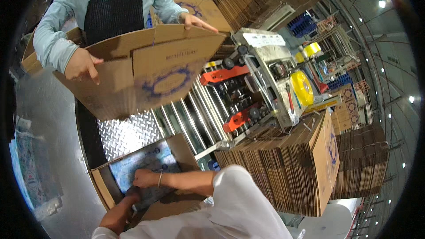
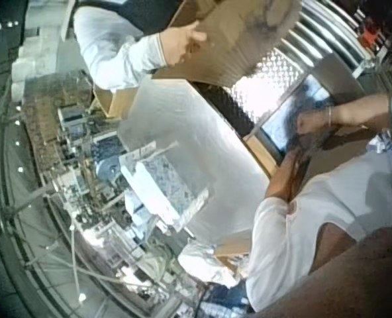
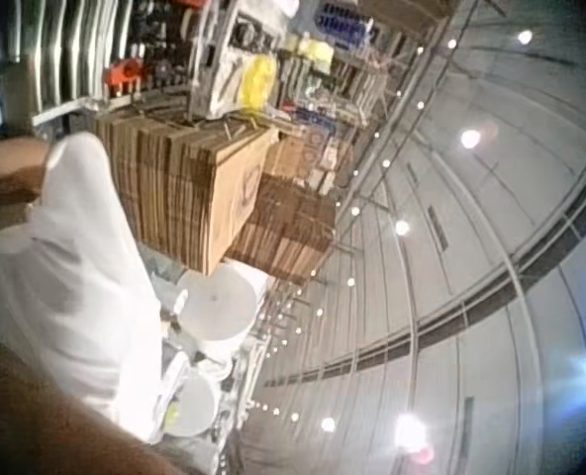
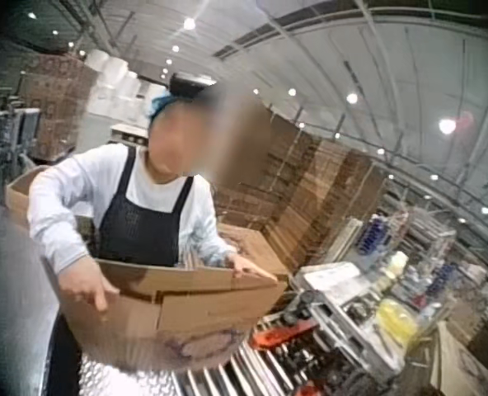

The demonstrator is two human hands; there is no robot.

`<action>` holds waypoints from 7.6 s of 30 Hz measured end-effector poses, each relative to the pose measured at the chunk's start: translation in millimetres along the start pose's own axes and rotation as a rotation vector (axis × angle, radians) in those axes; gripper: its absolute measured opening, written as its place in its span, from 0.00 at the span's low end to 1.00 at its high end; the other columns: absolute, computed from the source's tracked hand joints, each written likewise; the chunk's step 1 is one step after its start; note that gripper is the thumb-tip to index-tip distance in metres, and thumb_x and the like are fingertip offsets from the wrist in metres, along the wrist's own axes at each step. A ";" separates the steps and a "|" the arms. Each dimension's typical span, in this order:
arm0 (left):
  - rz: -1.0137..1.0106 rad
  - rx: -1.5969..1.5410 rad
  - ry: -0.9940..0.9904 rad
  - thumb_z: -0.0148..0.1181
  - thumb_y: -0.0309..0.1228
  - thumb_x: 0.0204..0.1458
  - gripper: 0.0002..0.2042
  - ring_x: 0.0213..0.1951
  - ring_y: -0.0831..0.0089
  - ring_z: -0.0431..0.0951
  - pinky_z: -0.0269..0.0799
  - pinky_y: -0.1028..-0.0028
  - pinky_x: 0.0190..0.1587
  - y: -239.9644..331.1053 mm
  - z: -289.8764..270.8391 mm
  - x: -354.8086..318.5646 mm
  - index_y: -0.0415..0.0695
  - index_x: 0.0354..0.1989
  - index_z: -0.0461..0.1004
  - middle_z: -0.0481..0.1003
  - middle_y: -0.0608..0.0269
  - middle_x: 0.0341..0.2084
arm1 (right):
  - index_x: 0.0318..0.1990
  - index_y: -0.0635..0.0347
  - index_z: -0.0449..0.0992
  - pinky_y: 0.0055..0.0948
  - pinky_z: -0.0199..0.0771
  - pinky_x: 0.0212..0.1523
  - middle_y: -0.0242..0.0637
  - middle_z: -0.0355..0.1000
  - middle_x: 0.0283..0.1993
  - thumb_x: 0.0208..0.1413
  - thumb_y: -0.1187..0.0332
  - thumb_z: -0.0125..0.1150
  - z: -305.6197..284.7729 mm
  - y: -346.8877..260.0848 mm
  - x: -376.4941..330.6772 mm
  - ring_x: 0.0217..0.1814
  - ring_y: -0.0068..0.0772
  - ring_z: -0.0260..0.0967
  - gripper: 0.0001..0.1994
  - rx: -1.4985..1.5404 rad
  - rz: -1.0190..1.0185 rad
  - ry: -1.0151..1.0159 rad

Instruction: The person picks up wrapped packages of paper products from a table and packs them into cardboard boxes, then places the filled boxes onto a conveyor belt for sealing.

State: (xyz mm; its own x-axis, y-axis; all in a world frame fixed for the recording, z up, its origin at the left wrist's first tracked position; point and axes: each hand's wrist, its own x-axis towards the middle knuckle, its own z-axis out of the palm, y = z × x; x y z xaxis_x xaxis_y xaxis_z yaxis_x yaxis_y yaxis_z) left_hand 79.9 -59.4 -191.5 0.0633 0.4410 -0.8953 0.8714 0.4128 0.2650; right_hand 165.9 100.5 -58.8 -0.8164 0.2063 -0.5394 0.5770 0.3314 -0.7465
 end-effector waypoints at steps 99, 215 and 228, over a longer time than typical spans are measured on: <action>-0.463 -1.684 2.310 0.52 0.32 0.54 0.06 0.21 0.83 0.66 0.68 0.79 0.24 -71.4 124.1 -366.8 0.43 0.34 0.72 0.69 0.69 0.21 | 0.59 0.62 0.51 0.29 0.52 0.59 0.34 0.55 0.56 0.30 0.72 0.68 -77.9 -113.8 -113.1 0.58 0.29 0.54 0.43 0.260 -0.628 0.352; 0.252 -1.519 1.333 0.67 0.33 0.35 0.33 0.48 0.68 0.68 0.64 0.68 0.50 -220.8 43.4 -364.1 0.40 0.53 0.63 0.68 0.59 0.47 | 0.54 0.66 0.63 0.28 0.64 0.49 0.35 0.67 0.50 0.25 0.71 0.73 -21.2 -330.7 167.5 0.50 0.29 0.63 0.40 0.178 -0.793 -0.549; 0.657 -1.132 0.278 0.55 0.31 0.49 0.12 0.35 0.76 0.72 0.68 0.75 0.39 -78.8 -12.0 -335.7 0.39 0.39 0.72 0.73 0.62 0.32 | 0.58 0.64 0.60 0.33 0.65 0.51 0.41 0.66 0.53 0.32 0.66 0.72 -196.3 -301.9 -107.6 0.54 0.31 0.63 0.41 -0.051 -0.685 -0.390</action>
State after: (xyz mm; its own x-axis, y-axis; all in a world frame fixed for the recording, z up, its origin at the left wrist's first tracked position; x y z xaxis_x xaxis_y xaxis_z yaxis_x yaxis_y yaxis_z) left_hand -15.9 -230.5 92.5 0.0944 0.9016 -0.4222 -0.1712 0.4325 0.8852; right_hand 74.7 158.9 301.1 -0.9167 -0.3934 -0.0704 -0.0611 0.3120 -0.9481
